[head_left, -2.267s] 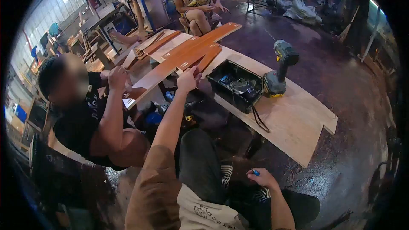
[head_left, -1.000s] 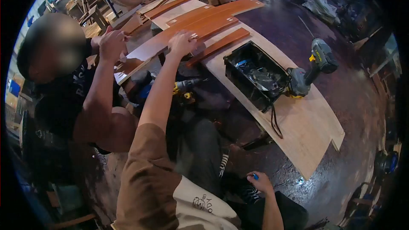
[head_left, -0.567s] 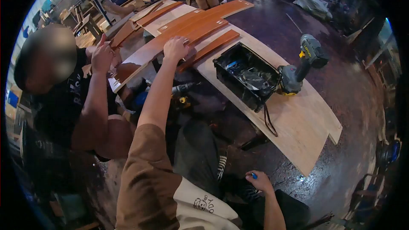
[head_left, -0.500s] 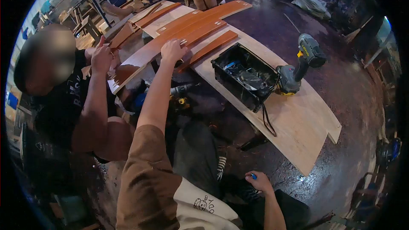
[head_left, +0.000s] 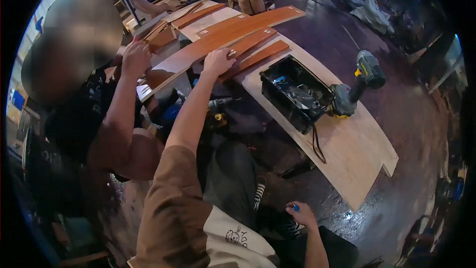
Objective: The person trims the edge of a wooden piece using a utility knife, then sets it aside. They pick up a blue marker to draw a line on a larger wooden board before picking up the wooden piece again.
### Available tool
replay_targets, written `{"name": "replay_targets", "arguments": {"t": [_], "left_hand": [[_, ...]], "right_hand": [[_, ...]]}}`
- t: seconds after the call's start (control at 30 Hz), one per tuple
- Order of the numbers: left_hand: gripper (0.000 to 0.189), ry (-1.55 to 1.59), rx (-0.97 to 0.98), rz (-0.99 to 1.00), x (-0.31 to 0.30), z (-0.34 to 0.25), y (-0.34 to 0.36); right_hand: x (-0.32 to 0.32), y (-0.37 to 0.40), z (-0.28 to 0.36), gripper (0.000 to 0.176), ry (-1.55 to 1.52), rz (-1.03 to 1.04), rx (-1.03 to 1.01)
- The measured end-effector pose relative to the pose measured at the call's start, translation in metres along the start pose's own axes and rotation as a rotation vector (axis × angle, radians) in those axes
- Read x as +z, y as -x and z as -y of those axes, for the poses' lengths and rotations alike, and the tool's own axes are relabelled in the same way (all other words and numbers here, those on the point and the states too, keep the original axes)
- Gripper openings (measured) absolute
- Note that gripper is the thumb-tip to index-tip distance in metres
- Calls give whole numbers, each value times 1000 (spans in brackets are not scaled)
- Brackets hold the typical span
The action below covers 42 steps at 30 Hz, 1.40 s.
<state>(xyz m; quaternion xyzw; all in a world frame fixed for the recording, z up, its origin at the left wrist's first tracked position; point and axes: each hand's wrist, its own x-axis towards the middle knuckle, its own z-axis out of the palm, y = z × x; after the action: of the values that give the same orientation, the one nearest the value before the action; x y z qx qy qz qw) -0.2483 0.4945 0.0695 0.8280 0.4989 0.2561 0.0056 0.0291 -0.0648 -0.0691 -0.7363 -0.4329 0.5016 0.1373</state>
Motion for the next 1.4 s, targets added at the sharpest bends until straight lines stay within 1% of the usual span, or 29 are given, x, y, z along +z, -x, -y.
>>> {"name": "replay_targets", "arguments": {"t": [0.03,0.1,0.13,0.2,0.23,0.3,0.33,0.4,0.5,0.53,0.6,0.7,0.73,0.8,0.83,0.9,0.93,0.97,1.0,1.03,1.07,1.1,1.13,1.2,1.27,1.3,1.4], "left_hand": [[42,-2,-12,-5,0,-1,1],[48,75,-91,-37,0,-3,2],[48,76,-98,-42,-3,0,2],[56,33,-26,-44,-8,1,1],[56,34,-29,-48,-9,1,1],[55,5,-73,30,-14,-1,1],[55,4,-83,27,-15,-2,3],[50,-68,-88,57,-15,-4,2],[45,-49,-85,42,-13,0,2],[45,-48,-94,40,-13,0,3],[39,5,-107,71,-13,2,3],[41,28,-114,25,-8,3,6],[41,27,-117,24,-4,5,6],[47,83,-152,59,5,11,6],[47,80,-155,57,18,13,8],[51,-90,97,-546,38,15,16],[51,-94,99,-544,23,2,29],[48,234,48,-540,-8,-23,52],[45,563,-6,-524,-33,-46,78],[42,797,-116,-335,-46,-59,106],[38,1022,-228,-139,-53,-66,135],[38,1015,-188,20,-53,-71,163],[37,1004,-150,178,-52,-75,190],[37,693,30,522,-51,-90,242],[38,506,30,444,-64,-115,268],[37,583,37,347,-64,-116,274],[36,527,21,342,-63,-117,275]], "right_hand": [[1,-1,-2,34,10,6,-5],[8,-5,-14,31,-10,-57,-98],[9,-7,-19,31,-2,-55,-101],[10,-9,-23,30,-1,-44,-75],[9,-8,-21,30,3,-44,-77],[7,-6,-15,30,-1,-45,-94],[8,-6,-16,30,7,-39,-96],[10,-6,-16,31,59,-80,-105],[9,2,-9,32,140,-119,-64],[10,-1,-15,32,148,-115,-66],[13,-9,-28,35,201,-92,-43],[16,-14,-33,36,298,-74,-6],[16,-13,-32,36,300,-72,-9],[16,-12,-30,38,347,-66,25],[17,-9,-28,38,348,-64,22],[19,-5,-25,39,450,-149,-7],[19,-5,-26,39,446,-147,-9],[18,-6,-29,41,487,-111,-14],[18,-5,-30,43,526,-76,-18],[20,-3,-31,43,519,-73,-15],[21,-1,-31,39,480,-95,-21],[22,0,-31,35,441,-118,-27],[22,-2,-34,35,439,-116,-27],[22,-8,-40,34,553,51,-20],[17,-3,-23,32,563,92,-9],[16,-1,-16,30,574,132,2],[17,-6,-18,29,568,97,-49]]}}
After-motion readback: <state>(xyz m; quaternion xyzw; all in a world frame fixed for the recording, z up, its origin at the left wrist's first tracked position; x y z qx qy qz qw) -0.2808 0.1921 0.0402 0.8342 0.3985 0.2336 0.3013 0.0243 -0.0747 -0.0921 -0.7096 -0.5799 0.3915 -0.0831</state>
